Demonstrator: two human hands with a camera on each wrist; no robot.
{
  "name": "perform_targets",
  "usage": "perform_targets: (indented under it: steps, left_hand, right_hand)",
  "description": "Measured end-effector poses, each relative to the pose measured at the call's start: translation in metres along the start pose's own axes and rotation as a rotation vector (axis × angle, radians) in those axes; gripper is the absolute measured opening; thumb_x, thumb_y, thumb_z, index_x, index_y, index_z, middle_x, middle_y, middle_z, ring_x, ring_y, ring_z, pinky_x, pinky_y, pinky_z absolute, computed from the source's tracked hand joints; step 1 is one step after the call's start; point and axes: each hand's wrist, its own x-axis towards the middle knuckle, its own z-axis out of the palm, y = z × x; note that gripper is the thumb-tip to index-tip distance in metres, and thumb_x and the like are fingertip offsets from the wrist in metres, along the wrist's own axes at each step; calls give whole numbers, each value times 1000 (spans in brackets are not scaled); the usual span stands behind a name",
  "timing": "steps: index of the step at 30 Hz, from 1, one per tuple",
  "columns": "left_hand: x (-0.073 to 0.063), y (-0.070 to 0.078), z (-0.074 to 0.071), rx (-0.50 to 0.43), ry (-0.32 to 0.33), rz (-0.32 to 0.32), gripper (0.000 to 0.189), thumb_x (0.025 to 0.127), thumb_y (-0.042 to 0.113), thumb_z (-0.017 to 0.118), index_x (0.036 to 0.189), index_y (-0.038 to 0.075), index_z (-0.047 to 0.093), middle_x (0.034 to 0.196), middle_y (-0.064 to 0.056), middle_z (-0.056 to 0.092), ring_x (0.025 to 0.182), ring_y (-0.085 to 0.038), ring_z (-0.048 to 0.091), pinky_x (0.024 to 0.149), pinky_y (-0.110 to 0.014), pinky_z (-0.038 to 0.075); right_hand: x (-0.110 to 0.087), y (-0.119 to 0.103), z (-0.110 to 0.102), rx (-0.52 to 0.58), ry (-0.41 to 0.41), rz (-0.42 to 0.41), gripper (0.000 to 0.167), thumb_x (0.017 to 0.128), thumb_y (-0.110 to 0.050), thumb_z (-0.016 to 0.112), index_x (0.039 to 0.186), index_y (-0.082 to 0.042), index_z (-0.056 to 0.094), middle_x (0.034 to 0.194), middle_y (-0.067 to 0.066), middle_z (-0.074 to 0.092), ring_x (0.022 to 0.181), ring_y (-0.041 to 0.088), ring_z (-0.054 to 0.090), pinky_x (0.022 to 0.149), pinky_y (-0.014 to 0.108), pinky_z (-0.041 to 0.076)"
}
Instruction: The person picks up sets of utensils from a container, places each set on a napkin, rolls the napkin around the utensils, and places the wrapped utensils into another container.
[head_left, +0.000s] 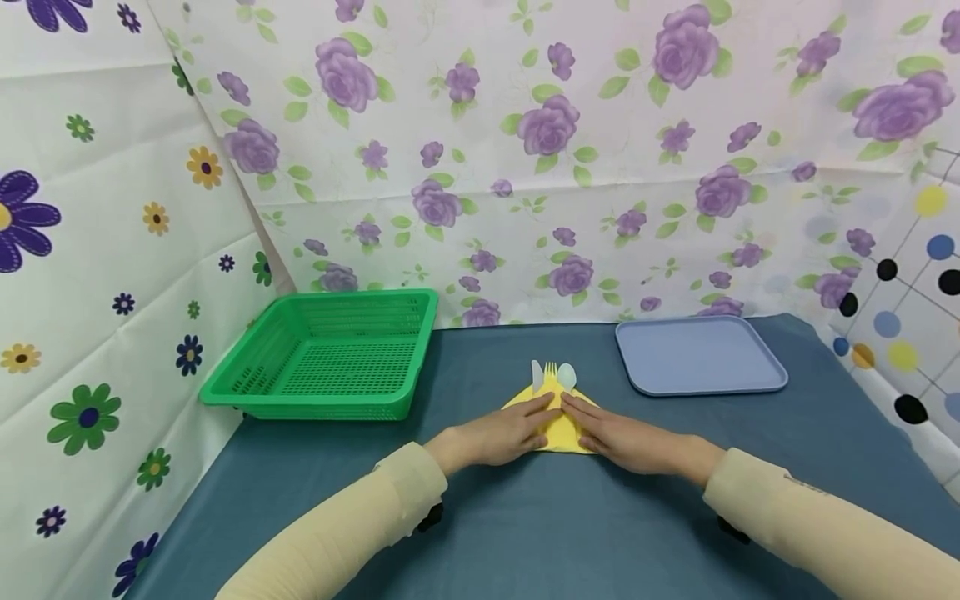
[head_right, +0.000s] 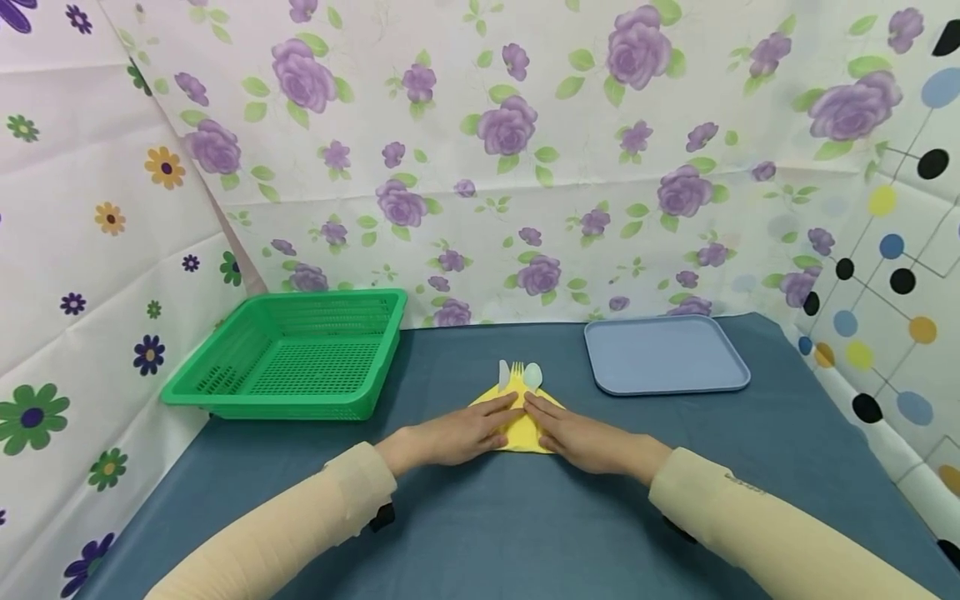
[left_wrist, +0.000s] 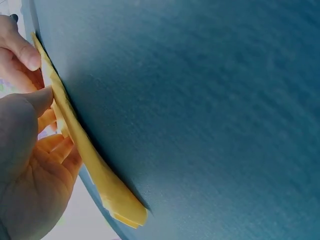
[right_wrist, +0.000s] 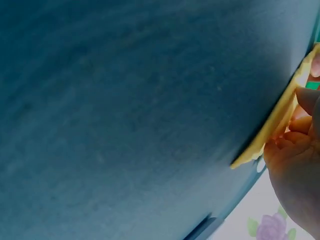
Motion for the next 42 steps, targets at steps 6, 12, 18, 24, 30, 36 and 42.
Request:
perform_targets:
  steps: [6,12,18,24,30,36,42]
  left_hand:
    - [-2,-1,2,0,11,-53,62,114,38,42,167,13,25,175,-4,12,159,-18,18,124,-38,29]
    - [-6,-2,3,10,13,-87,63,113,41,42,167,12,26,174,-4,17,157,-19,24,123,-38,31]
    - [-5,-2,5,14,19,-66,63,114,40,42,167,12,24,173,-5,19,157,-20,25,123,-38,31]
    - [-8,-5,6,9,28,-66,62,114,40,42,167,12,25,173,-6,18,156,-21,27,123,-39,32]
    - [-10,-8,8,8,39,-60,61,114,40,42,166,11,28,173,-6,19,156,-22,28,123,-40,32]
    - [-13,-8,7,-7,34,-72,61,114,40,42,166,13,28,173,-4,19,156,-21,27,123,-40,32]
    - [-21,-10,8,-16,24,-34,58,115,35,40,167,16,24,174,-2,16,157,-21,25,123,-41,32]
  right_hand:
    - [2,3,4,-52,19,-8,62,114,-18,47,166,-1,17,174,16,10,158,37,17,121,59,28]
    - [6,2,2,-153,34,-7,66,111,-17,53,164,3,20,172,20,14,157,39,17,123,60,22]
    - [18,-7,-6,-70,-77,45,70,109,-5,52,167,-3,12,175,13,4,160,35,6,125,58,17]
    - [25,-12,-11,-48,-146,99,69,109,0,47,167,-2,10,175,12,0,160,33,1,126,56,14]
    - [30,-16,-14,-89,-155,107,69,107,2,50,166,2,13,174,16,3,160,38,1,126,58,13]
    - [34,-19,-18,-155,-181,132,74,106,-3,58,166,0,16,174,15,5,160,34,6,127,55,14]
    - [34,-19,-21,-145,-205,149,73,107,-6,56,167,-2,14,175,13,3,160,32,4,127,55,12]
